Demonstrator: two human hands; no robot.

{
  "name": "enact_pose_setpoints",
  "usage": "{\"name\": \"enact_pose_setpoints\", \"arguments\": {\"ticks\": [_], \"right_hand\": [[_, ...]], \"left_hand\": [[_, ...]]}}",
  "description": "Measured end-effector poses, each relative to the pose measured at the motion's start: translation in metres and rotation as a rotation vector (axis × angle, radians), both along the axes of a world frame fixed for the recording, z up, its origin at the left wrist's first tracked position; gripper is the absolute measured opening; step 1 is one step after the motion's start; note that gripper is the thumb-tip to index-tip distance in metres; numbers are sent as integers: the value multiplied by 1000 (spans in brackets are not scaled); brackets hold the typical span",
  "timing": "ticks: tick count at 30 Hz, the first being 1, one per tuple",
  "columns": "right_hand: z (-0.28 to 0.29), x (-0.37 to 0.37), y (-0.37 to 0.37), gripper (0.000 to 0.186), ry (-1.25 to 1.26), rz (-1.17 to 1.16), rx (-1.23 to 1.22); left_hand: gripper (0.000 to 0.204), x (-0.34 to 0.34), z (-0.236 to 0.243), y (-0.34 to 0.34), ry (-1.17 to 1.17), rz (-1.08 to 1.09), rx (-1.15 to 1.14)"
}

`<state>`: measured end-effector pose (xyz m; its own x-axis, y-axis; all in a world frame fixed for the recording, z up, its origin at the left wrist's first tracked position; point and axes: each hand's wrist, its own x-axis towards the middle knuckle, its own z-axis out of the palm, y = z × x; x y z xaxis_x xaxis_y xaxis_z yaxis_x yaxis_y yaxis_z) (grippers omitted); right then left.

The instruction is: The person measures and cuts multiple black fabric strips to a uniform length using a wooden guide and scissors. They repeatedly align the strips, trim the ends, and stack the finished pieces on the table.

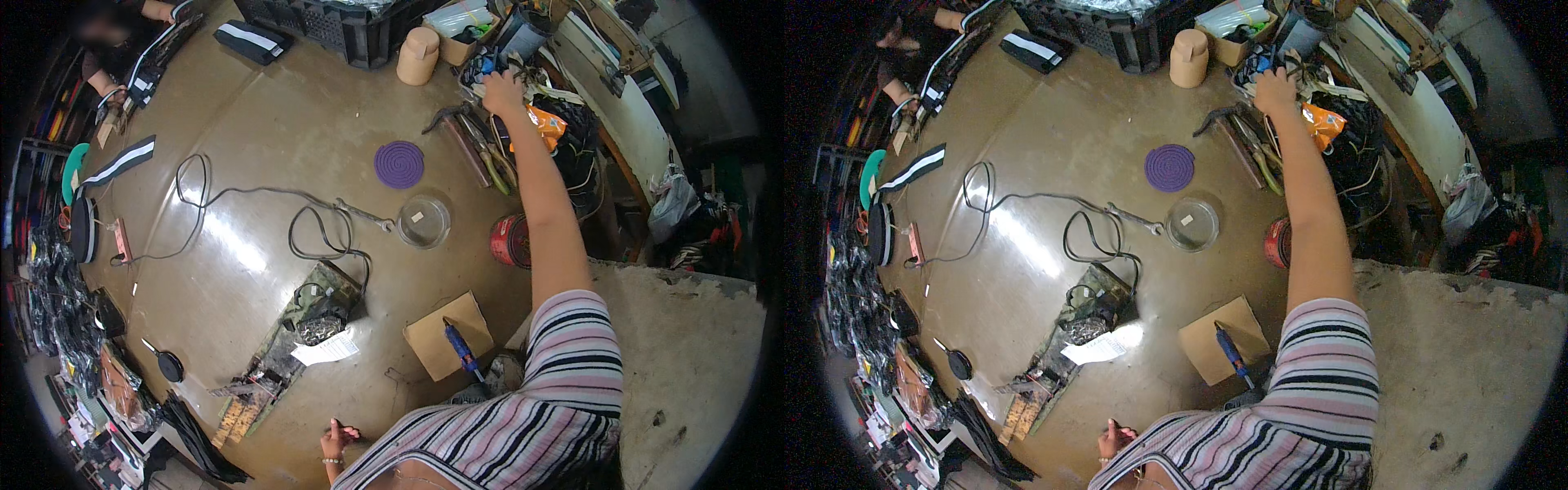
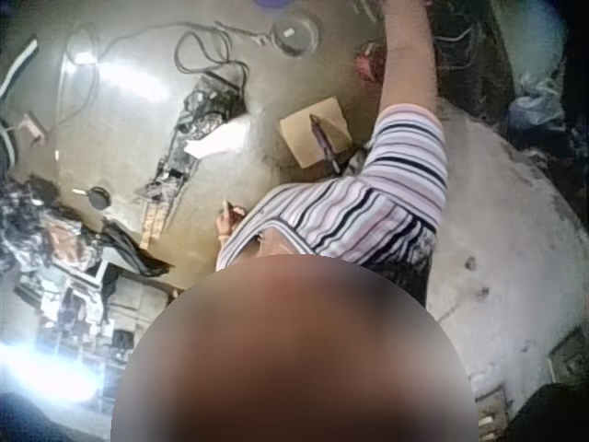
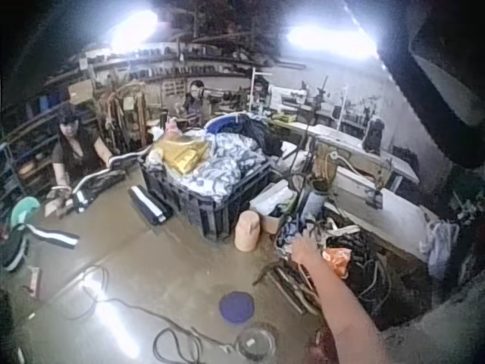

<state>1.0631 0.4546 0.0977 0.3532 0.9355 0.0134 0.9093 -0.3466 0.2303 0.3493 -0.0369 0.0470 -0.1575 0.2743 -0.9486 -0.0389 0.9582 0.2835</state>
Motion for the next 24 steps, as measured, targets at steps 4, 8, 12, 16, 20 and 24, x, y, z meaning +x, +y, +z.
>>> {"name": "enact_pose_setpoints", "arguments": {"ticks": [4, 8, 12, 16, 20, 24], "right_hand": [[27, 11, -12, 26, -6, 32, -8], [57, 16, -20, 28, 39, -77, -113], [63, 21, -27, 30, 139, -122, -131], [40, 46, -9, 31, 101, -128, -375], [10, 80, 21, 31, 136, -34, -599], [1, 76, 21, 38, 196, -165, -444]], "left_hand": [[63, 0, 1, 2, 23, -31, -20], [64, 3, 7, 8, 22, -74, -18], [65, 5, 10, 11, 21, -85, -35], [63, 7, 11, 11, 35, -94, -19], [63, 10, 12, 10, 40, -86, 15], [62, 11, 13, 11, 58, -65, -10]]}}
